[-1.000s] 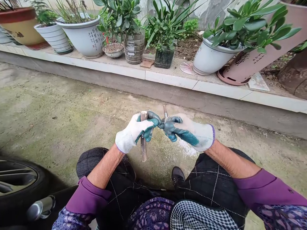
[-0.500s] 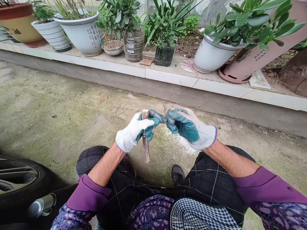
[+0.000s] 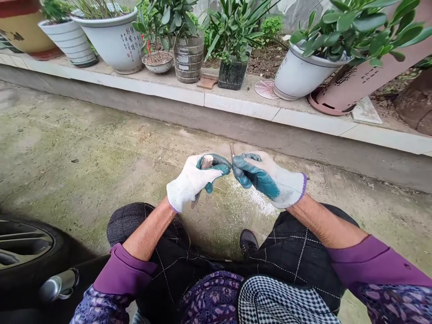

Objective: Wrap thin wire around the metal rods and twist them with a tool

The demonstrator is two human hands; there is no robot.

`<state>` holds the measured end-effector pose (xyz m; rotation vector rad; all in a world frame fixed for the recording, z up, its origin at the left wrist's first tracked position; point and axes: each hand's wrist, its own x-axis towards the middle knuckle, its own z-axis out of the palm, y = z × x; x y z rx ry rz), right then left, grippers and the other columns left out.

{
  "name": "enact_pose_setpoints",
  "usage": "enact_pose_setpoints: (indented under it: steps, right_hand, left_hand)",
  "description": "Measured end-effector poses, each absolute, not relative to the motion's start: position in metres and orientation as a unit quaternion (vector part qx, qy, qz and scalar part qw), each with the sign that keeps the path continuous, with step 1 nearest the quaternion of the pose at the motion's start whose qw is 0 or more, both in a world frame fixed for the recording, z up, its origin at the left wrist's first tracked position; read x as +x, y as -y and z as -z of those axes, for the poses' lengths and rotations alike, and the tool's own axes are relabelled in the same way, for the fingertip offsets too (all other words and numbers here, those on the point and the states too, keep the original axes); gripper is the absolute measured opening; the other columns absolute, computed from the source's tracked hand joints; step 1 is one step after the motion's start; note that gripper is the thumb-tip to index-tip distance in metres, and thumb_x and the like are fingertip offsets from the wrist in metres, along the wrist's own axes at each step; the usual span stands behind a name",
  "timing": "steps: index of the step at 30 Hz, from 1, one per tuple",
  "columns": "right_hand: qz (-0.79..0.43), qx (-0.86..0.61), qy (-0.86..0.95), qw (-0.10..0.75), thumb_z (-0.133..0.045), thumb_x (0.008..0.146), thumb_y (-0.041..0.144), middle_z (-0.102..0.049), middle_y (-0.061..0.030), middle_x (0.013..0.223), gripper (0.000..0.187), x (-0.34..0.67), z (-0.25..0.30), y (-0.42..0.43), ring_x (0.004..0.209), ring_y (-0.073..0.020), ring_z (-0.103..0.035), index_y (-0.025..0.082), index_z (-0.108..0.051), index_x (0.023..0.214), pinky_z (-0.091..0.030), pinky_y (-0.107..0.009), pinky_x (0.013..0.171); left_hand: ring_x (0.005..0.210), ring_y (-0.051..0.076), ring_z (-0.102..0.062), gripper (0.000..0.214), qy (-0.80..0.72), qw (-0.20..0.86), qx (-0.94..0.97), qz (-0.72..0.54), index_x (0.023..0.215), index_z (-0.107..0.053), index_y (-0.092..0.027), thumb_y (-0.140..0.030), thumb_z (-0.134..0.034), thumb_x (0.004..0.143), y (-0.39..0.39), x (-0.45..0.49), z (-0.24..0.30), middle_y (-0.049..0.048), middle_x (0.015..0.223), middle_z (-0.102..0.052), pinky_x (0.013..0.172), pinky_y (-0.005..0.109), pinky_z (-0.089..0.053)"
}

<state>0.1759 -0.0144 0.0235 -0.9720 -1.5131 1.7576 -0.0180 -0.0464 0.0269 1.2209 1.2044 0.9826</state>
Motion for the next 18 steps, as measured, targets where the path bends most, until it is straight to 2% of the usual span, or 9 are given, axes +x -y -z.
enact_pose_setpoints:
  steps: [6,9,12,18]
  right_hand:
    - [-0.648,-0.377,0.603,0.273,-0.065,0.087,0.042,-0.056,0.0013,0.061,0.028,0.173,-0.026,0.015,0.050,-0.0098,-0.047,0.015,-0.065,0.076,-0.039,-0.026,0.047]
    - [-0.498,-0.418,0.682,0.335,-0.070,0.080,0.033,-0.068,-0.0028,0.080,0.020,0.172,-0.027,0.016,0.066,-0.0150,-0.059,0.018,-0.069,0.093,-0.050,-0.030,0.062]
    - [-0.345,-0.402,0.773,0.348,-0.066,0.082,0.024,-0.073,-0.0035,0.098,0.018,0.172,-0.030,0.019,0.088,-0.0191,-0.065,0.021,-0.072,0.098,-0.051,-0.034,0.082]
    - [-0.223,-0.412,0.839,0.279,-0.058,0.084,0.019,-0.073,-0.0043,0.091,0.016,0.174,-0.035,0.023,0.085,-0.0202,-0.065,0.020,-0.072,0.091,-0.048,-0.034,0.079]
  left_hand:
    - [0.038,0.006,-0.044,0.025,-0.466,0.620,0.445,-0.447,0.084,-0.064,-0.014,-0.033,-0.067,0.068,0.046,-0.017,-0.026,-0.0021,0.063,-0.061,0.036,0.021,-0.041]
    - [0.039,0.006,-0.045,0.023,-0.487,0.611,0.441,-0.441,0.083,-0.063,-0.015,-0.031,-0.066,0.067,0.046,-0.016,-0.025,-0.0022,0.062,-0.061,0.037,0.020,-0.041]
    - [0.040,0.006,-0.045,0.020,-0.512,0.588,0.456,-0.430,0.080,-0.063,-0.015,-0.031,-0.066,0.068,0.047,-0.014,-0.023,-0.0026,0.062,-0.060,0.037,0.020,-0.040]
    - [0.048,0.008,-0.047,0.018,-0.546,0.498,0.512,-0.438,0.077,-0.063,-0.015,-0.033,-0.066,0.071,0.050,-0.009,-0.019,-0.0029,0.061,-0.056,0.041,0.019,-0.041]
